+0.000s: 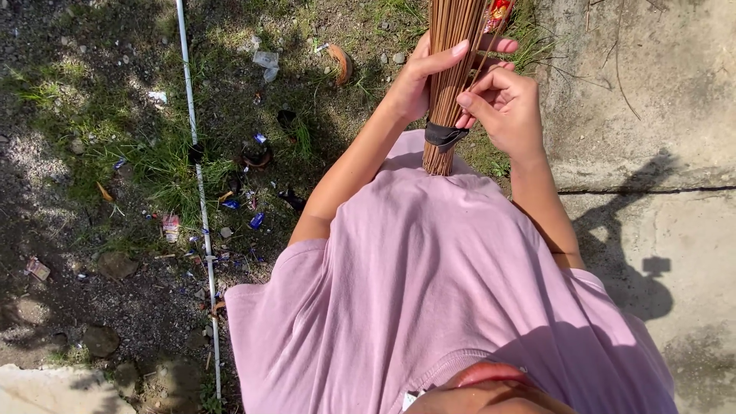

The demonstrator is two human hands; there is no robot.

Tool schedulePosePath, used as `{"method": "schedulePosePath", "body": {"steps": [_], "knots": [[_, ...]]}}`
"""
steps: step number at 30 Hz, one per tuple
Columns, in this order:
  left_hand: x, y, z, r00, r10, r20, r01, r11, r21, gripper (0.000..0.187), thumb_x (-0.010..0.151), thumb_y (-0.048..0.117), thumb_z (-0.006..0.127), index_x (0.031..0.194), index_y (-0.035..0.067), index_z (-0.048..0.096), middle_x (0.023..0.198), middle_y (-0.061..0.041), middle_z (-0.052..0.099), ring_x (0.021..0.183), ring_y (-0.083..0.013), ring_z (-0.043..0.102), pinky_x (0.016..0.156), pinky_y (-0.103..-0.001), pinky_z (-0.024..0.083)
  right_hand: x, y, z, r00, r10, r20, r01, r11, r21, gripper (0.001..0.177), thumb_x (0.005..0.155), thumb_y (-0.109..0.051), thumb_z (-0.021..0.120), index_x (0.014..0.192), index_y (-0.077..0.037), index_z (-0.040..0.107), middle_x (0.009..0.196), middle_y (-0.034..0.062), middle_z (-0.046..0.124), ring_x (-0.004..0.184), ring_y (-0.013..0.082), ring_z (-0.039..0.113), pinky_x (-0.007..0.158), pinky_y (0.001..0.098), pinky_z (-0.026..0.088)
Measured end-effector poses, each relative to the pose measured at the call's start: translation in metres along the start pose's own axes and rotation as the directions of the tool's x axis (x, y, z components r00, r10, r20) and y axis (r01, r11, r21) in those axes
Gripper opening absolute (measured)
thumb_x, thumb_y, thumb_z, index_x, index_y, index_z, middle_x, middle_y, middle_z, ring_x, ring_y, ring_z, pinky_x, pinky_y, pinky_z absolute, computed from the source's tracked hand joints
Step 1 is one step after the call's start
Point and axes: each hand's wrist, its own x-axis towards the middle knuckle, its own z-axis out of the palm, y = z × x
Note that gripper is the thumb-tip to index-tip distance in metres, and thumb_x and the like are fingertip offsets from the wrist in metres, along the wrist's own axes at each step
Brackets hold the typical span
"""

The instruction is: Weeding grass and picking up small debris from a dirt ground by hand, and fixing a broom.

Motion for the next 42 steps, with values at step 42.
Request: {"method": "schedulePosePath", "body": {"steps": [42], "knots": [[0.052, -0.064, 0.032, 0.921, 0.091, -0.379, 0.028, 0.954, 0.297, 0.026, 0.101, 0.019, 0.069, 0.116, 0.001, 0.058, 0.097, -0.014, 0.068, 0.094, -0.026, 0.07, 0.083, -0.04, 0.059, -0.031, 0.021, -0.035, 0.95, -0.186, -0.249, 0.088, 0.93, -0.356, 0.029, 0.098, -0.018, 0.074, 0.113, -0.002, 0.054, 0.098, 0.0114, 0.067, 0.091, 0.0213, 0.069, 0.085, 0.0356, 0.055]]}}
